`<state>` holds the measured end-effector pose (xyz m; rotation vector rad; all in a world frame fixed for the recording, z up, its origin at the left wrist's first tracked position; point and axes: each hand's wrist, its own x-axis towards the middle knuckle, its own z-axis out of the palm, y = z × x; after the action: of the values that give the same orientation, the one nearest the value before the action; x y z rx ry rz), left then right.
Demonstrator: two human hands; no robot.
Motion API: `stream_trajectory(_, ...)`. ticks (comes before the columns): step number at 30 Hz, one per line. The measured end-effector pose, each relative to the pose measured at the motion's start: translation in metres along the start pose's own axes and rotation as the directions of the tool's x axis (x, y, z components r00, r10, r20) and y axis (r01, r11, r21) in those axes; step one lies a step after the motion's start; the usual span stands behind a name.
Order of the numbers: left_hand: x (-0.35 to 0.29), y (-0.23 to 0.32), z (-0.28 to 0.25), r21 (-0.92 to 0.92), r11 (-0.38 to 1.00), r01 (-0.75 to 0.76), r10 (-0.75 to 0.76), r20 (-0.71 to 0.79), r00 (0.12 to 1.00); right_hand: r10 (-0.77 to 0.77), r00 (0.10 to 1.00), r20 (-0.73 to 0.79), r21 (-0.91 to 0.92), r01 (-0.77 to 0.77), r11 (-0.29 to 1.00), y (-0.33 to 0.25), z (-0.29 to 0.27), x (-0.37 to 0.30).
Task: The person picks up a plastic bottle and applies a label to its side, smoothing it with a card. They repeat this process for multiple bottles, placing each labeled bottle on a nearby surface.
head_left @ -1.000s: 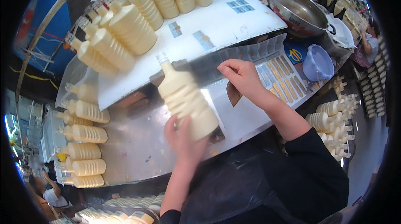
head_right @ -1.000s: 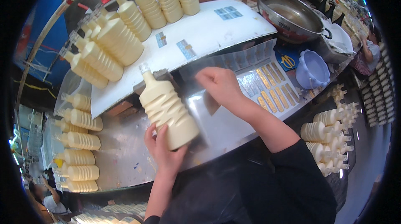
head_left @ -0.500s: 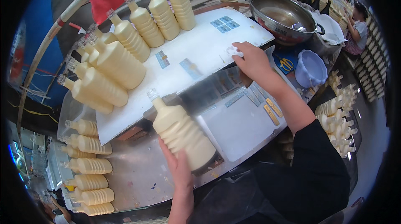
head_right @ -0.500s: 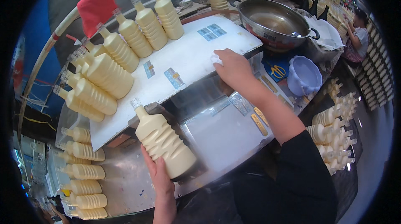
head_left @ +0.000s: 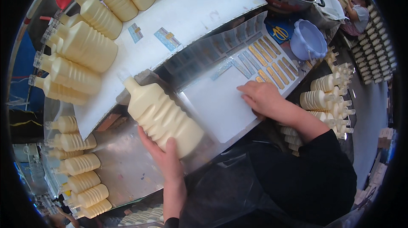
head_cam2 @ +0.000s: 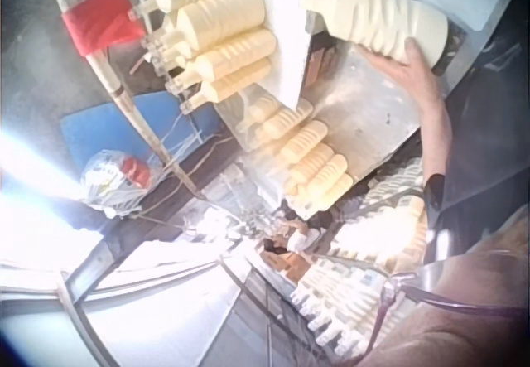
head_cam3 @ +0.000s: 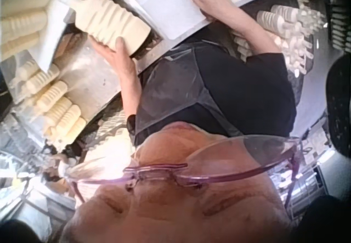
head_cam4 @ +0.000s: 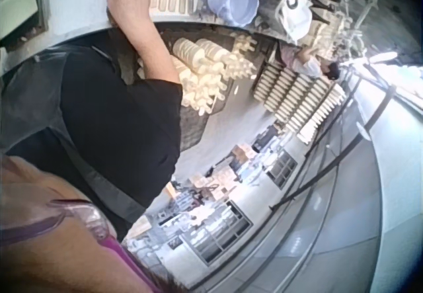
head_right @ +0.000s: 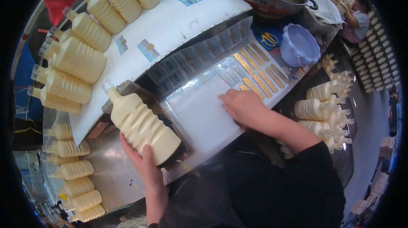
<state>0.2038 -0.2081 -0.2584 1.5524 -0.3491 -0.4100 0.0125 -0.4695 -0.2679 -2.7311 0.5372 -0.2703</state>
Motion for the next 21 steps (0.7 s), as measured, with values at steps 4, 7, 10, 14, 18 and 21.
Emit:
stream_trajectory(4,0.001,0.007,0.004,0.127,0.992,-0.023,0.025,-0.016,1.0,0.022,1.0,-0.013,-0.065,-0.023,0.998,-0.006,0.007,-0.005)
stream_trajectory(7,0.0,0.007,0.0,0.165,0.985,-0.042,0.046,-0.02,0.999,0.145,0.988,-0.056,-0.133,-0.152,0.979,0.007,-0.006,-0.017)
stream_trajectory(10,0.0,0.001,-0.002,0.127,0.991,-0.047,0.05,-0.016,0.999,0.281,0.956,-0.08,-0.196,-0.292,0.936,0.013,-0.02,-0.041)
stream_trajectory(14,-0.002,0.001,0.001,0.116,0.991,-0.064,0.068,-0.036,0.997,0.308,0.951,-0.034,-0.246,-0.306,0.92,0.005,-0.012,-0.072)
stream_trajectory(18,-0.003,0.001,0.001,0.104,0.99,-0.096,0.1,-0.027,0.995,0.231,0.971,-0.055,-0.251,-0.237,0.939,-0.004,0.008,-0.083)
stream_trajectory(21,-0.005,-0.005,-0.003,0.133,0.98,-0.15,0.155,-0.028,0.988,0.161,0.986,-0.038,-0.173,-0.165,0.971,-0.002,0.002,-0.084)
